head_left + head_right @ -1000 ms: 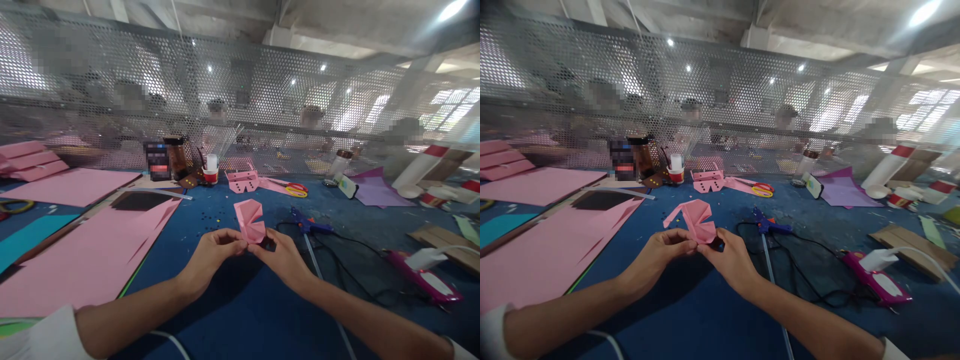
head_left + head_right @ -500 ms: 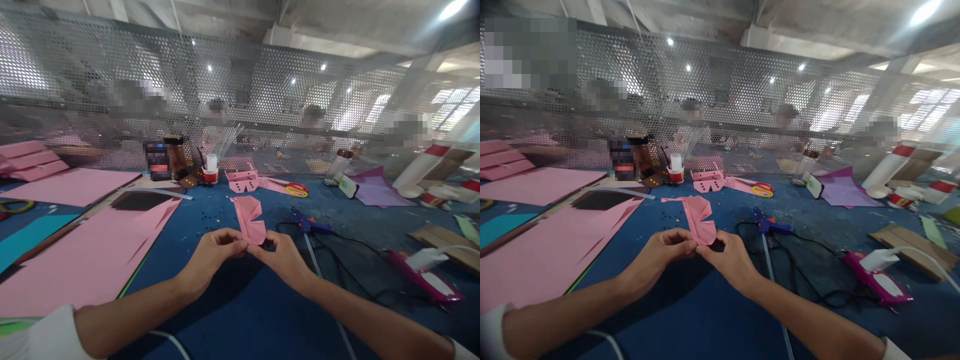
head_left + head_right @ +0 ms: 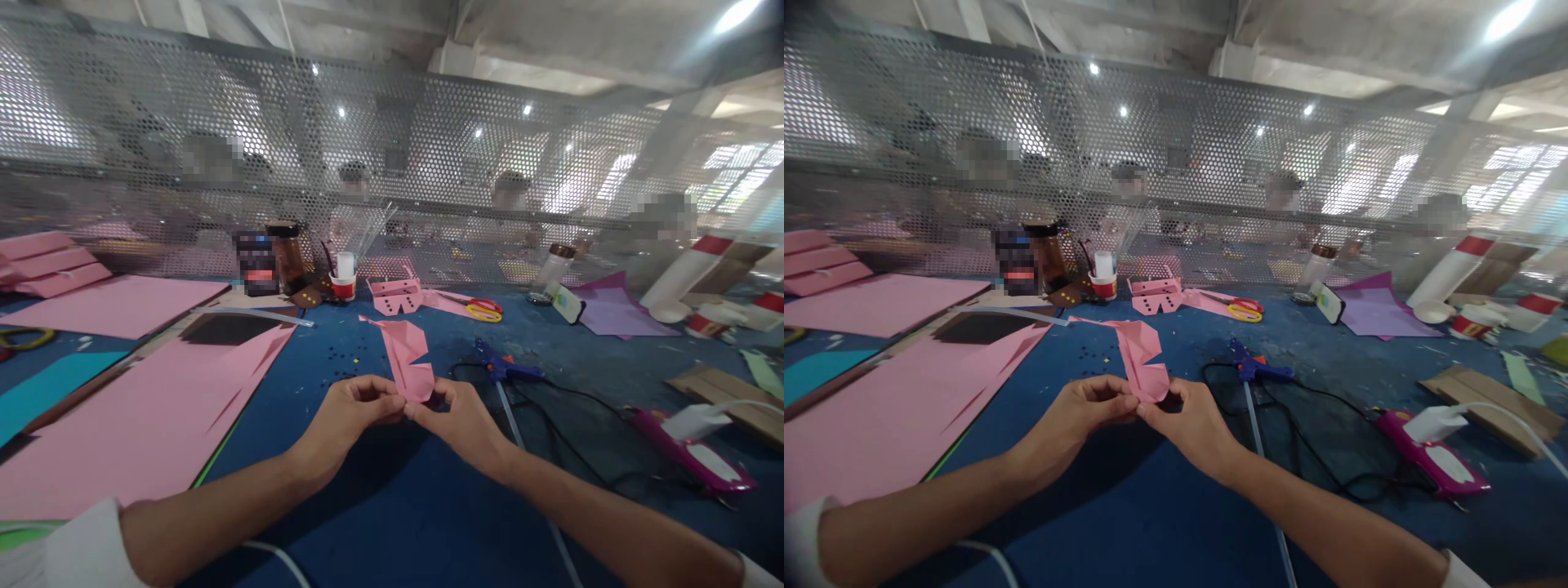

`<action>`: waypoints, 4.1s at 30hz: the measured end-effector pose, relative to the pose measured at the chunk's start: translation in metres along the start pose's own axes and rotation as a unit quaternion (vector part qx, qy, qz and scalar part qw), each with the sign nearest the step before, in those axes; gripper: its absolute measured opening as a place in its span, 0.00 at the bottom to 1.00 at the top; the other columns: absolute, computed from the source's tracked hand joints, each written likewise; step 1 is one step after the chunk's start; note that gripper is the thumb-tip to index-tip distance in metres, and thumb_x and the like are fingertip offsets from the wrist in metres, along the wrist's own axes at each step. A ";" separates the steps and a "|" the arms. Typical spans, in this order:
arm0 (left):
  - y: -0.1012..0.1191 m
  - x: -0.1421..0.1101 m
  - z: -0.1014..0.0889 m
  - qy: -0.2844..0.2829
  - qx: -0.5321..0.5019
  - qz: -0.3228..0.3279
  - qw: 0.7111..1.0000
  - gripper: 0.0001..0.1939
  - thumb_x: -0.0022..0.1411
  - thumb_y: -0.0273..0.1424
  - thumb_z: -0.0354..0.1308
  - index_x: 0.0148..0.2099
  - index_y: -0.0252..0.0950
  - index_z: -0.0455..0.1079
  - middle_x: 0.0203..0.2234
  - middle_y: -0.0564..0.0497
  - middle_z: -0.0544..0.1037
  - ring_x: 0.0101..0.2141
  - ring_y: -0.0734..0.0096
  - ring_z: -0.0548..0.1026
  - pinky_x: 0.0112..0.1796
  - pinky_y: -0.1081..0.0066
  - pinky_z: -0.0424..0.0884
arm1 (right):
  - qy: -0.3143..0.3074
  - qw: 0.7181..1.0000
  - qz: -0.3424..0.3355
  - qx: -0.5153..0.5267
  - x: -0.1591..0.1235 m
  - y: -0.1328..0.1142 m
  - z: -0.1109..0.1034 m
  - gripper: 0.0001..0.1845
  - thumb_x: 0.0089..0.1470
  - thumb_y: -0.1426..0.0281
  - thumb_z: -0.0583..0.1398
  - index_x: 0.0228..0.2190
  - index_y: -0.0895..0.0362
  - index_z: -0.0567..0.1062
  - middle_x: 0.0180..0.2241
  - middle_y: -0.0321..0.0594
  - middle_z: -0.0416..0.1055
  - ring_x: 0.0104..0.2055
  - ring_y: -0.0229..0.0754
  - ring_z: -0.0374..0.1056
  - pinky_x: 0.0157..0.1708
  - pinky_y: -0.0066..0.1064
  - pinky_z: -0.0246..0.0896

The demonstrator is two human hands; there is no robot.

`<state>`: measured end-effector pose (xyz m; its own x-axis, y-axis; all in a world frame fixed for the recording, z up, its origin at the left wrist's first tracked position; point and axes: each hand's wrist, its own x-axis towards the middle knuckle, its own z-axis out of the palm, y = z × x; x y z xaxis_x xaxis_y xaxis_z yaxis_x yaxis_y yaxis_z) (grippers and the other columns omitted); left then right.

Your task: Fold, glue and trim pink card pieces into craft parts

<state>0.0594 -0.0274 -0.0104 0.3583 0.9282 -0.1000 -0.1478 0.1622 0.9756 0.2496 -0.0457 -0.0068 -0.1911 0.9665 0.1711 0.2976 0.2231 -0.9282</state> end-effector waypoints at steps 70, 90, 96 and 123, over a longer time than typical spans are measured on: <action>-0.006 0.005 0.002 -0.028 0.096 0.028 0.995 0.12 0.50 0.36 0.68 0.30 0.34 0.72 0.24 0.53 0.76 0.29 0.70 0.74 0.36 0.69 0.70 | -0.005 0.998 0.004 -0.055 0.004 0.007 0.000 0.09 0.54 0.70 0.62 0.36 0.61 0.80 0.30 0.38 0.77 0.31 0.39 0.68 0.31 0.27 0.62; -0.010 0.008 -0.002 -0.024 0.113 0.039 0.993 0.14 0.53 0.40 0.67 0.30 0.34 0.72 0.24 0.52 0.77 0.29 0.69 0.75 0.34 0.69 0.71 | 0.003 0.998 -0.013 -0.061 0.003 0.014 0.000 0.10 0.56 0.67 0.63 0.38 0.59 0.80 0.31 0.37 0.77 0.31 0.40 0.69 0.31 0.28 0.62; -0.010 0.008 -0.004 -0.029 0.103 0.046 0.993 0.15 0.53 0.41 0.68 0.30 0.34 0.72 0.24 0.51 0.78 0.28 0.69 0.75 0.33 0.69 0.71 | 0.002 1.000 0.001 -0.025 0.002 0.010 -0.002 0.09 0.57 0.66 0.64 0.36 0.59 0.80 0.30 0.36 0.77 0.32 0.40 0.70 0.31 0.27 0.62; -0.011 0.006 -0.001 -0.036 0.101 0.043 0.993 0.12 0.52 0.37 0.67 0.29 0.34 0.71 0.21 0.54 0.77 0.25 0.72 0.74 0.31 0.71 0.69 | -0.021 1.000 0.002 -0.018 0.001 0.007 -0.001 0.12 0.56 0.64 0.64 0.34 0.61 0.81 0.30 0.37 0.77 0.33 0.41 0.68 0.33 0.28 0.61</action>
<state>0.0622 -0.0235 -0.0219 0.4175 0.9086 -0.0066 0.0044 0.0052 1.0000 0.2520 -0.0431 -0.0125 -0.2290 0.9614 0.1524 0.3320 0.2243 -0.9162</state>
